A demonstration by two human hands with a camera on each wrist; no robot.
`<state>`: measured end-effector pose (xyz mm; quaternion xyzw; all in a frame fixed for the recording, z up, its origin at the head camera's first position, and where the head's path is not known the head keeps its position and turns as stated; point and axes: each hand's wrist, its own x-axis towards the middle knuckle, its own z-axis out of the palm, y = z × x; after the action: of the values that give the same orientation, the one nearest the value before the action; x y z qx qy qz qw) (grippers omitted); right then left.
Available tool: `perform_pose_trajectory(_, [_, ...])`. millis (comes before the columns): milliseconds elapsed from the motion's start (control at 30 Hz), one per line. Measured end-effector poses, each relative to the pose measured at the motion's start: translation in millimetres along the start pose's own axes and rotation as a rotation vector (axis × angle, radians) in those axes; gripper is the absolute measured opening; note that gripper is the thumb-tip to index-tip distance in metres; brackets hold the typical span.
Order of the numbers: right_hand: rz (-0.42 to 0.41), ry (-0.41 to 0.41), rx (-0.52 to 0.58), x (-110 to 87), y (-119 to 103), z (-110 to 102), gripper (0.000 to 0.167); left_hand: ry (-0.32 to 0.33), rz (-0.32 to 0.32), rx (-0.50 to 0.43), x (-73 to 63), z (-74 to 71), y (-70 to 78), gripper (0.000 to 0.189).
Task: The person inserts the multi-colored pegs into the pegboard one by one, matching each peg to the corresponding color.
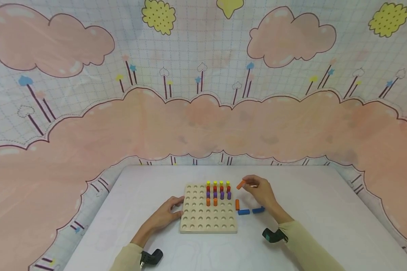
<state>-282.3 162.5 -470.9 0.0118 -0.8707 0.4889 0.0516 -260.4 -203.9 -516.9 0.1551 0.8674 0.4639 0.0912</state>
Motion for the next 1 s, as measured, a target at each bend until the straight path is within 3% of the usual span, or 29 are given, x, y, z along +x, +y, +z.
perform_pose_trajectory(167, [-0.044, -0.017, 0.021, -10.0, -4.3, 5.2, 0.026, -0.002, 0.007, 0.008, -1.0, 0.5, -0.7, 0.057])
perform_pose_trajectory(433, [-0.05, -0.051, 0.055, -21.8, -10.9, 19.8, 0.023, -0.004, 0.01, 0.021, -1.9, -0.7, -1.7, 0.056])
perform_pose_trajectory(1000, [-0.056, -0.117, 0.041, -28.1, -10.0, 50.8, 0.014, 0.006, -0.006, 0.021, -1.3, -0.6, -1.8, 0.056])
